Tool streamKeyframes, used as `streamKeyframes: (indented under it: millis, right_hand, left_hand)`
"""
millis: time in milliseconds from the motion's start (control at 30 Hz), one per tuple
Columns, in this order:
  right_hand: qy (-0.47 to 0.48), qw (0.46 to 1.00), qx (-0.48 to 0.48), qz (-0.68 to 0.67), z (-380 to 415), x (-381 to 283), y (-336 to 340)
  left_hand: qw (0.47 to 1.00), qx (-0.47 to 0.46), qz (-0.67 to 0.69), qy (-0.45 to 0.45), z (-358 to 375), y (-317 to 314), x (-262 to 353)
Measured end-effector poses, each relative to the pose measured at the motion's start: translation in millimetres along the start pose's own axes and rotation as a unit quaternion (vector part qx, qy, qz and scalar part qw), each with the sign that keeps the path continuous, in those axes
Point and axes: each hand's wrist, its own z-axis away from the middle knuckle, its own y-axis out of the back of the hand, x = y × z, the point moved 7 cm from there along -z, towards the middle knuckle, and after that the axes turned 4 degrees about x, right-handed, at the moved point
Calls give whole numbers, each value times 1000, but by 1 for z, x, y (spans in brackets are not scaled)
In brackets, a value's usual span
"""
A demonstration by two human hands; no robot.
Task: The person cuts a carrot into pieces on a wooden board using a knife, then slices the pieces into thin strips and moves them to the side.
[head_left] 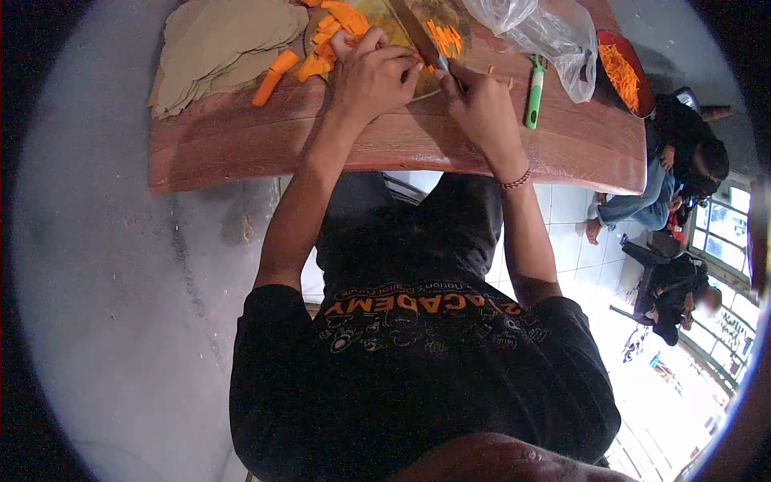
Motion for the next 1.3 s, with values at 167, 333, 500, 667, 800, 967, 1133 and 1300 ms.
streamKeyframes:
  millis: [167,333,500,667,800,967,1133,1300]
  right_hand:
    - [-54,997,-22,54,6,-11,-8]
    - [-40,997,-19,62,-19,5,-30]
    - [-5,997,-32,68,-46,1,-20]
    - [-56,998,-10,-17,-27,-6,4]
    - [-19,1000,-20,4,-15,-5,-9]
    - [-54,998,0,23,-21,16,-12]
    - [-94,995,20,27,-25,32,-2]
    - [-108,993,-9,-44,-11,7,20]
  left_hand:
    - [1000,-12,-8,-5,1,-1,-1]
    - [1000,-16,5,-15,5,-6,-2]
    - [999,-10,32,10,4,-5,-5]
    - [996,69,25,44,-3,20,-1]
    - [969,182,125,108,2,27,-29]
    - [965,168,169,108,3,36,-52]
    - [998,-24,38,41,13,62,-21]
    - [977,-202,-1,67,31,47,-15]
